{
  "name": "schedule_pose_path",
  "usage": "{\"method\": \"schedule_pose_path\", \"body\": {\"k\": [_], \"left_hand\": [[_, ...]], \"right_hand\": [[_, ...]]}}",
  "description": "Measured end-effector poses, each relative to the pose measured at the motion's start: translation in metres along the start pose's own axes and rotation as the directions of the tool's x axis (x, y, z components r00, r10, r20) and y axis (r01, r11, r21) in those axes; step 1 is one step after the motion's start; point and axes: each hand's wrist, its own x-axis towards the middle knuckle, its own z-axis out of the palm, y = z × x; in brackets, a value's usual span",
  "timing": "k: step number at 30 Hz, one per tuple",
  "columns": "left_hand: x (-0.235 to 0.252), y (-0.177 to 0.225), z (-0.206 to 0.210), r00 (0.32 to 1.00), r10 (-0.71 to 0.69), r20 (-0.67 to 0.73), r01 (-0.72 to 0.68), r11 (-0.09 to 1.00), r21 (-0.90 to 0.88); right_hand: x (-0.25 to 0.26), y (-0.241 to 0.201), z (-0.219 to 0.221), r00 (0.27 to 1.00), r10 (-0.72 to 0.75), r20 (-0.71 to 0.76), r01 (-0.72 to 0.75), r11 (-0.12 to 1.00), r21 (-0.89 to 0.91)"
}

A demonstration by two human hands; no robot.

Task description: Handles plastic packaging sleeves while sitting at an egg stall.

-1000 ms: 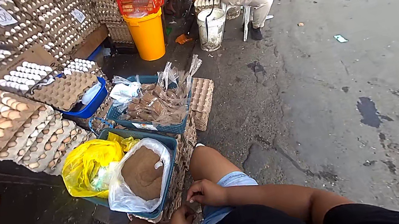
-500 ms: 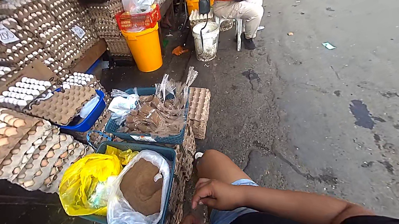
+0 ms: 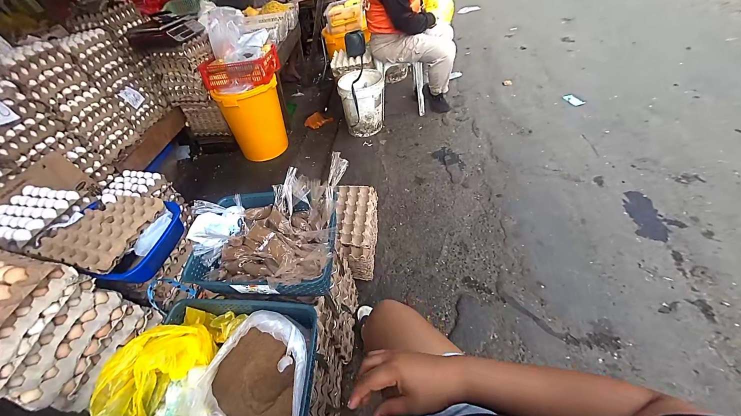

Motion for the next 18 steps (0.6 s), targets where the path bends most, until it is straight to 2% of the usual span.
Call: {"method": "schedule_pose_path", "body": {"k": [4,7,9,10,12,15,18], "left_hand": [[-0.005,0.002,-0.006,0.986,0.162,0.021,-0.162,0.986,-0.026],[-0.013,0.008,-0.014,0.99,0.122,-0.067,-0.129,0.985,-0.115],[-0.017,0.022,-0.024,0.979,0.139,-0.148,-0.158,0.979,-0.131],[-0.018,0.026,-0.028,0.97,0.173,-0.172,-0.196,0.972,-0.129],[-0.022,0.028,-0.039,0.968,0.224,-0.115,-0.234,0.969,-0.08],[-0.03,0.02,-0.054,0.986,0.164,0.015,-0.164,0.985,0.048],[-0.035,0.014,-0.058,0.992,0.123,-0.038,-0.122,0.992,0.025]], "right_hand": [[0.004,-0.004,0.003,0.998,-0.07,-0.004,0.07,0.997,-0.025],[0.013,-0.002,0.02,0.988,-0.141,0.055,0.143,0.99,-0.02],[0.018,-0.005,0.025,0.988,-0.146,0.056,0.146,0.989,0.009],[0.02,-0.008,0.022,0.99,-0.134,0.033,0.133,0.99,0.036],[0.023,-0.01,0.009,0.99,-0.131,-0.049,0.134,0.988,0.082],[0.019,-0.013,-0.02,0.983,-0.11,-0.15,0.13,0.983,0.127],[0.01,-0.015,-0.037,0.97,-0.093,-0.224,0.154,0.95,0.272]]}}
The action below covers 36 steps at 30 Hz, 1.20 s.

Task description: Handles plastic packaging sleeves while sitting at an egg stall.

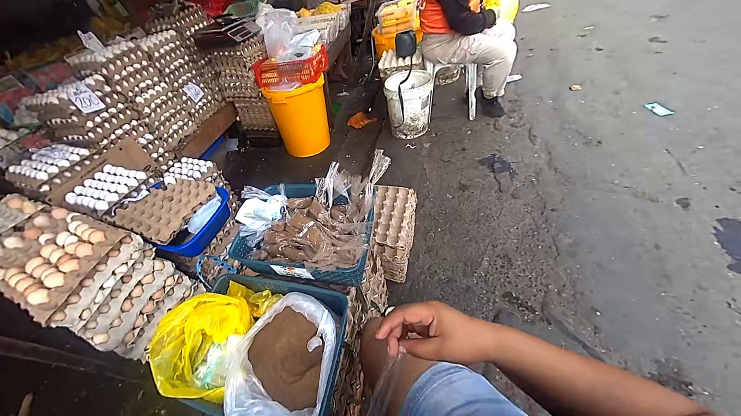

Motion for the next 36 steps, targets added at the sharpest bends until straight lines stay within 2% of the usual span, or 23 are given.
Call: {"method": "schedule_pose_path", "body": {"k": [3,7,9,11,12,14,16,17,19,21,22,24,26,28,30,32,34,36], "left_hand": [[-0.001,0.003,0.005,0.999,-0.034,-0.022,0.032,0.998,-0.05],[-0.001,0.008,0.02,0.996,-0.065,0.053,0.069,0.994,-0.089],[0.002,0.005,0.024,0.988,-0.075,0.134,0.09,0.99,-0.11],[0.009,0.009,0.02,0.973,-0.08,0.217,0.125,0.972,-0.199],[0.015,0.015,0.018,0.975,-0.062,0.215,0.121,0.954,-0.274],[0.028,0.03,0.018,0.995,0.008,0.102,0.031,0.928,-0.371],[0.043,0.041,0.03,0.995,0.066,-0.079,-0.09,0.931,-0.353],[0.048,0.043,0.036,0.989,0.105,-0.102,-0.133,0.933,-0.335],[0.049,0.041,0.037,0.986,0.159,0.039,-0.142,0.948,-0.285],[0.042,0.036,0.035,0.978,0.09,0.188,-0.05,0.977,-0.206],[0.037,0.034,0.034,0.976,0.039,0.216,0.0,0.984,-0.18],[0.028,0.027,0.032,0.981,-0.01,0.196,0.047,0.981,-0.188],[0.023,0.021,0.035,0.991,-0.005,0.131,0.037,0.969,-0.245],[0.022,0.018,0.038,0.996,0.018,0.083,0.01,0.945,-0.327],[0.022,0.018,0.039,0.998,0.047,0.042,-0.024,0.905,-0.425],[0.022,0.019,0.041,0.999,0.039,0.016,-0.025,0.855,-0.518],[0.022,0.022,0.045,0.999,0.031,-0.014,-0.033,0.839,-0.543],[0.021,0.019,0.046,0.996,0.084,0.016,-0.064,0.856,-0.512]], "right_hand": [[-0.006,0.007,-0.004,1.0,0.009,0.005,-0.009,0.99,0.141],[-0.012,0.012,0.006,0.974,0.151,-0.171,-0.105,0.962,0.252],[-0.015,0.009,0.005,0.956,0.209,-0.207,-0.165,0.963,0.211],[-0.017,0.005,0.006,0.957,0.243,-0.161,-0.229,0.968,0.101],[-0.018,0.006,0.01,0.961,0.251,-0.114,-0.245,0.967,0.065],[-0.02,0.01,0.023,0.973,0.231,-0.022,-0.229,0.971,0.063],[-0.019,0.011,0.035,0.98,0.198,-0.016,-0.196,0.976,0.089],[-0.017,0.01,0.036,0.98,0.194,-0.051,-0.19,0.978,0.081],[-0.012,0.003,0.022,0.966,0.189,-0.179,-0.185,0.982,0.034],[-0.011,-0.009,-0.003,0.932,0.177,-0.316,-0.181,0.983,0.019],[-0.011,-0.014,-0.016,0.911,0.179,-0.372,-0.186,0.982,0.017],[-0.015,-0.018,-0.035,0.871,0.183,-0.456,-0.185,0.982,0.042],[-0.018,-0.012,-0.042,0.849,0.165,-0.503,-0.11,0.985,0.136],[-0.016,0.0,-0.035,0.872,0.148,-0.466,0.012,0.947,0.322],[-0.012,0.013,-0.012,0.917,0.198,-0.345,0.009,0.857,0.515],[-0.014,0.024,0.024,0.943,0.301,-0.141,-0.173,0.806,0.565],[-0.02,0.029,0.055,0.907,0.413,0.083,-0.403,0.795,0.454],[-0.019,0.031,0.061,0.885,0.449,0.121,-0.458,0.798,0.392]]}}
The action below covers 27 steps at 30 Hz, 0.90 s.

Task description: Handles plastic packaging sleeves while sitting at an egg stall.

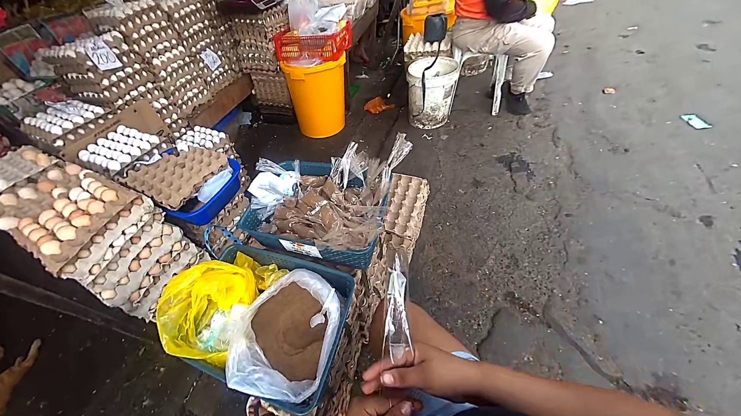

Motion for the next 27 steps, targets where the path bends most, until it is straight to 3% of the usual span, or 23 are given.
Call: {"method": "schedule_pose_path", "body": {"k": [2,5,8,10,14,17,20,22,24,27], "left_hand": [[-0.002,-0.005,-0.004,0.996,-0.016,0.092,0.014,1.0,0.024],[-0.004,-0.009,-0.004,0.993,-0.038,0.113,0.041,0.999,-0.024],[-0.001,-0.005,-0.006,0.995,-0.022,0.095,0.028,0.998,-0.052],[0.002,-0.005,-0.005,0.997,-0.003,0.075,0.009,0.996,-0.084],[0.007,-0.003,-0.001,0.997,-0.032,0.065,0.037,0.996,-0.084],[0.005,-0.004,-0.003,0.986,-0.036,0.161,0.055,0.992,-0.116],[0.0,-0.009,-0.005,0.965,-0.036,0.259,0.071,0.989,-0.129],[-0.001,-0.007,-0.004,0.968,-0.083,0.236,0.11,0.988,-0.104],[0.0,0.0,-0.001,0.979,-0.155,0.129,0.165,0.984,-0.073],[0.004,0.006,0.003,0.975,-0.22,-0.023,0.218,0.972,-0.083]], "right_hand": [[0.002,-0.017,-0.018,0.99,-0.087,-0.109,0.095,0.993,0.076],[-0.005,-0.06,-0.057,0.938,-0.214,-0.275,0.277,0.935,0.219],[-0.012,-0.068,-0.079,0.917,-0.312,-0.248,0.388,0.842,0.374],[-0.013,-0.051,-0.072,0.932,-0.3,-0.201,0.358,0.84,0.407],[-0.012,0.006,-0.029,0.992,-0.06,-0.108,0.092,0.941,0.325],[-0.01,0.009,-0.022,0.99,0.033,-0.139,-0.003,0.977,0.211],[-0.003,-0.02,-0.031,0.923,0.065,-0.38,0.035,0.967,0.251],[0.0,-0.03,-0.039,0.869,0.044,-0.493,0.108,0.955,0.275],[0.0,-0.027,-0.037,0.843,-0.006,-0.537,0.17,0.951,0.257],[-0.001,-0.014,-0.022,0.872,-0.033,-0.488,0.173,0.954,0.246]]}}
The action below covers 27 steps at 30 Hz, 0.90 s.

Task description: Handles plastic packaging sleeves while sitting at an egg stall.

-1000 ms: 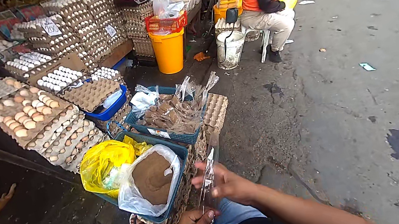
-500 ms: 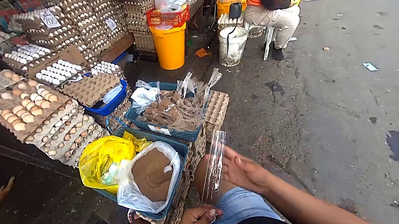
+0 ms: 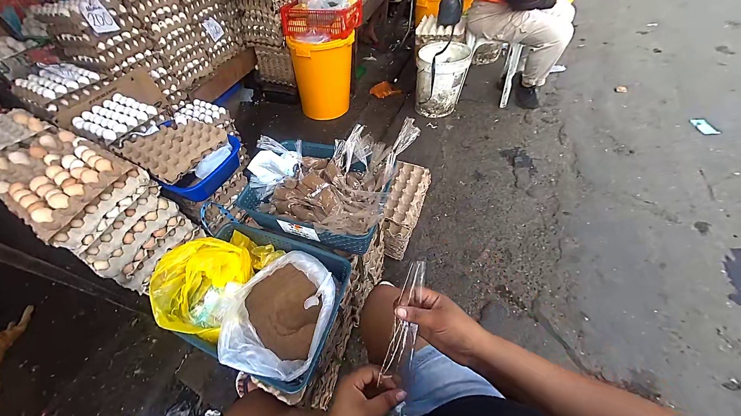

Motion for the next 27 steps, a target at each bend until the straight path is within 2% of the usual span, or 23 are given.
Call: {"method": "schedule_pose_path", "body": {"k": [2,5,8,11,13,17,20,23,25,27], "left_hand": [[0.002,-0.001,-0.001,0.999,0.017,-0.028,-0.016,0.999,0.031],[0.001,0.0,-0.005,0.999,0.039,-0.021,-0.037,0.994,0.105],[-0.001,-0.001,-0.009,0.997,0.063,-0.038,-0.06,0.995,0.077],[0.001,-0.004,-0.006,0.996,0.092,-0.02,-0.092,0.996,-0.007],[0.003,-0.003,-0.001,0.997,0.071,-0.008,-0.071,0.997,0.039],[0.006,-0.005,-0.001,0.998,0.05,0.048,-0.057,0.987,0.153],[0.006,-0.003,-0.002,1.0,0.019,0.0,-0.019,0.987,0.158],[0.005,-0.007,-0.002,0.998,0.055,-0.033,-0.051,0.992,0.116],[0.002,-0.009,0.0,0.993,0.113,-0.043,-0.111,0.993,0.042],[0.003,-0.006,0.004,0.984,0.154,-0.091,-0.152,0.988,0.026]], "right_hand": [[-0.001,0.005,0.003,1.0,0.001,0.022,-0.001,1.0,0.013],[0.006,-0.009,0.004,1.0,0.011,-0.026,-0.01,1.0,0.025],[0.011,-0.023,-0.005,0.997,0.018,0.072,-0.015,0.999,-0.048],[0.008,-0.018,-0.007,0.989,0.005,0.151,0.019,0.987,-0.158],[0.006,-0.008,-0.006,0.984,-0.016,0.179,0.056,0.973,-0.225],[0.011,-0.019,-0.009,0.988,-0.141,0.066,0.151,0.972,-0.179],[0.014,-0.041,-0.013,0.981,-0.192,-0.011,0.192,0.98,-0.05],[0.01,-0.033,-0.017,0.958,-0.219,0.185,0.206,0.975,0.086],[0.0,-0.01,-0.009,0.952,-0.125,0.28,0.127,0.992,0.012],[-0.012,0.011,0.001,0.933,0.021,0.358,0.04,0.986,-0.162]]}}
